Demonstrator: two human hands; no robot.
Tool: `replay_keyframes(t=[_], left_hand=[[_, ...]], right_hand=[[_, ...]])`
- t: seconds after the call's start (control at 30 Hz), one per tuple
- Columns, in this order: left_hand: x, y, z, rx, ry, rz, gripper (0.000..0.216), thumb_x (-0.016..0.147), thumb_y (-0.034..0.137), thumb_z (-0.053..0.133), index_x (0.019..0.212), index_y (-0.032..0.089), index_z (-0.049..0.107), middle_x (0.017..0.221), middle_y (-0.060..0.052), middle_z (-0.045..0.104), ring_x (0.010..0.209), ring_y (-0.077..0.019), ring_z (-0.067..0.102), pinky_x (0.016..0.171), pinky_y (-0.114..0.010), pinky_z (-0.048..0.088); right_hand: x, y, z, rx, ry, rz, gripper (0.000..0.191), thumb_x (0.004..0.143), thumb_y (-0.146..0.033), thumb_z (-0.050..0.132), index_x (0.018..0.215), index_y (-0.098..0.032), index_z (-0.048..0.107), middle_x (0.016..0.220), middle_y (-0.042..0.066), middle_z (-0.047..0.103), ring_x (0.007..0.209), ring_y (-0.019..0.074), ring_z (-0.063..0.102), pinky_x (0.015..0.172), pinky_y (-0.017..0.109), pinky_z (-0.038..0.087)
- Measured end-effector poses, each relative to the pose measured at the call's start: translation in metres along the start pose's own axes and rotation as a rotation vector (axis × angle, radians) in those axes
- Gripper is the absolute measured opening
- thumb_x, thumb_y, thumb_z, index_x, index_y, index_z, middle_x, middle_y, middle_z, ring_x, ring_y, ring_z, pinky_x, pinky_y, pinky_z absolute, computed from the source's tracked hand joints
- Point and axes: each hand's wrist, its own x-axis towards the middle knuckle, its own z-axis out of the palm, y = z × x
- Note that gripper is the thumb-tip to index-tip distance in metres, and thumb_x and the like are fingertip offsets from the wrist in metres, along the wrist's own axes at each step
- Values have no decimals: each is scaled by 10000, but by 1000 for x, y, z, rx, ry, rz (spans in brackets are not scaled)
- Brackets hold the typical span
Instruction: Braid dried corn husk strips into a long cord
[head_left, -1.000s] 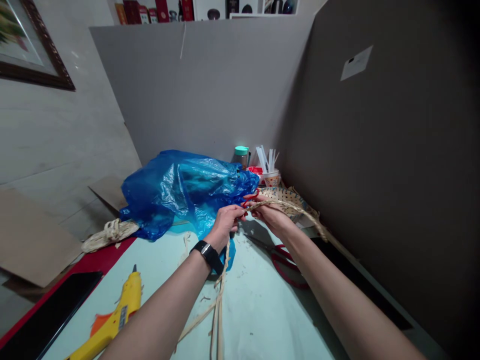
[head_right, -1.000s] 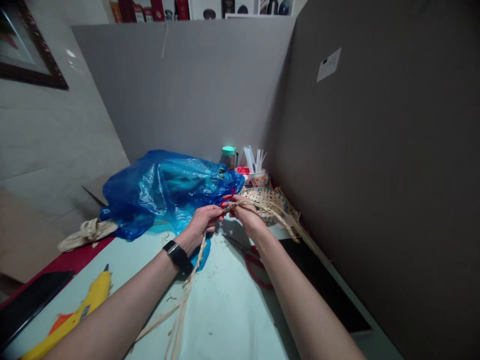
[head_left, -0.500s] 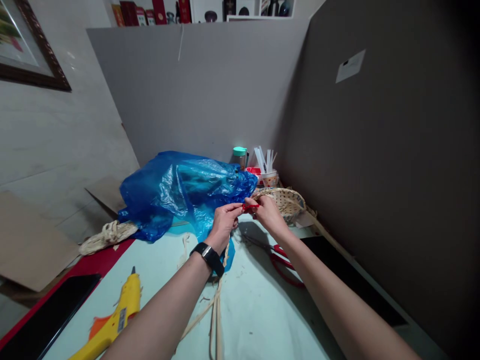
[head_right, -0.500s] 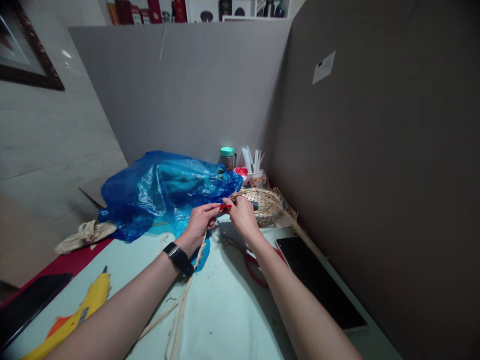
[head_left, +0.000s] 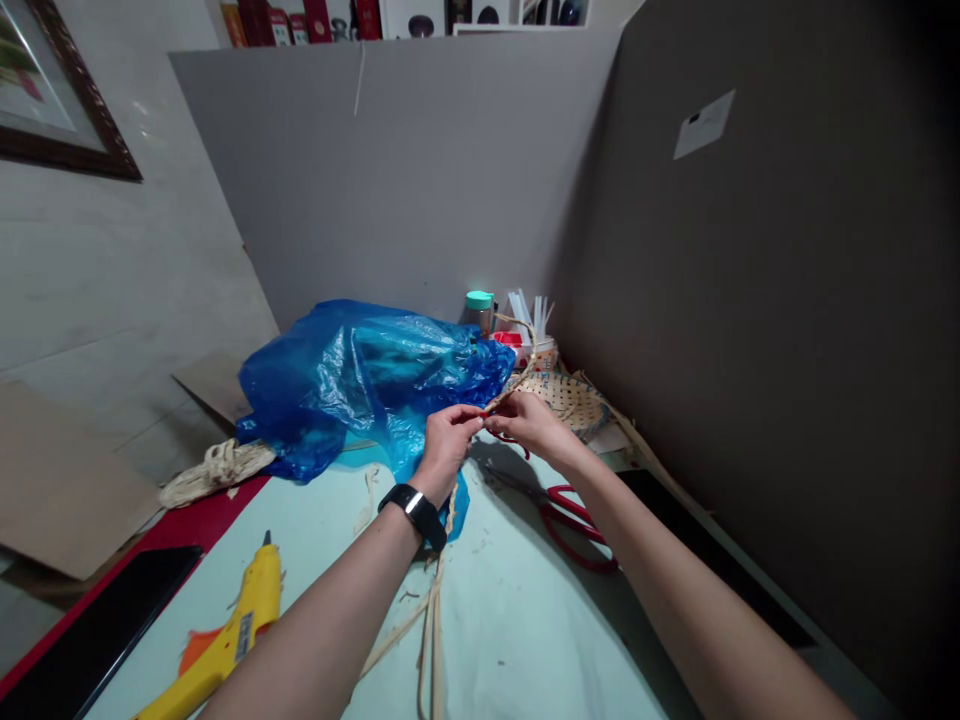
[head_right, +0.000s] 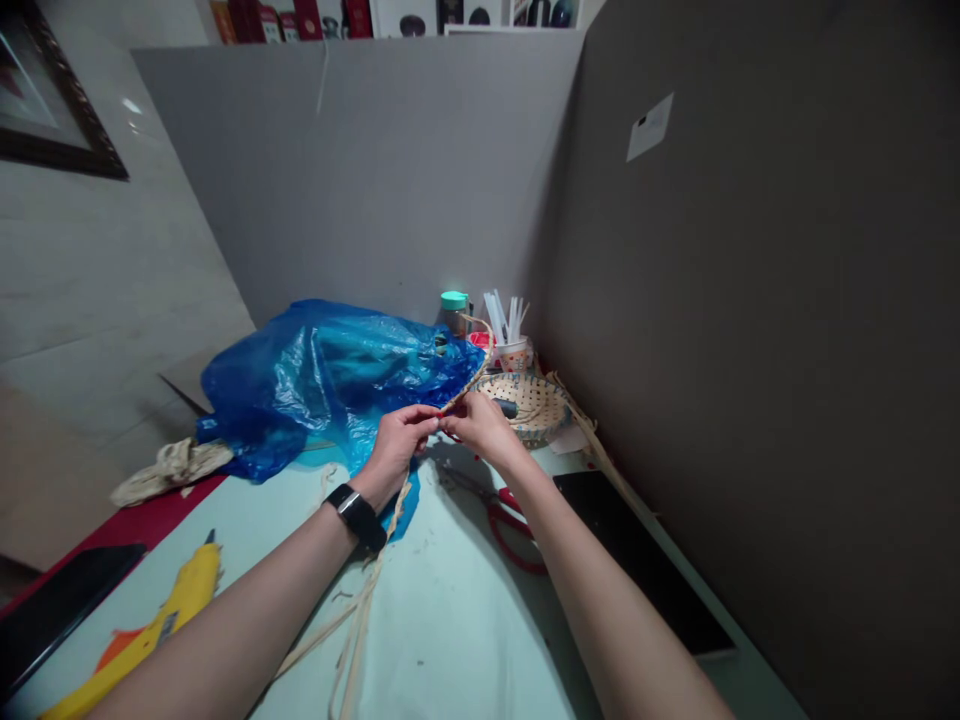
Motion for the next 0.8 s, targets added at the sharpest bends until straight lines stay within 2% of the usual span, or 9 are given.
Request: replay_keyframes(t=[0.23,0.37,0.5,0.6,0.7,0.8], left_hand=[[4,-4,1,-79,-76,-62,90,634,143,684,714,123,647,559,17,574,390,-40,412,382,-174,292],[4,-6,1,-94,-87,-52,80,634,120,666,713,123,653,533,20,569,395,-42,424,373,-159,283],[2,-7,1,-106,-101,-52,79,647,81,637,707,124,664,515,27,563,398,-38,434,379,-147,296],[2,-7,0,-131,-133,-105,82,647,54,651,707,108,664,504,20,555,409,-48,465,404,-155,349],[5,-6,-2,-167,-137,-155,59,685,55,667,719,98,644,557,-8,587,432,-56,501,448,-173,411],[8,-5,-3,-206,-89,-161,24,789,107,624,776,112,604,637,2,598,455,-44,491,460,-167,421]], right_hand=[[2,7,6,16,-39,-9,161,655,-195,633,811,-156,618,674,9,642,619,134,577,555,208,418],[-2,-1,9,45,-82,15,172,741,-302,603,828,-154,592,684,33,653,589,144,603,522,220,442],[-5,-6,10,52,-51,11,227,769,-385,610,755,-160,586,589,19,615,550,139,582,501,213,426],[-5,-1,11,40,-22,26,147,738,-302,642,725,-166,590,596,20,629,550,139,584,500,212,424],[-5,4,11,22,-24,60,32,734,-198,594,737,-166,598,606,22,645,522,134,583,483,211,420],[-5,4,9,-23,-28,83,53,711,-135,552,712,-168,594,561,8,622,447,109,527,440,201,368]])
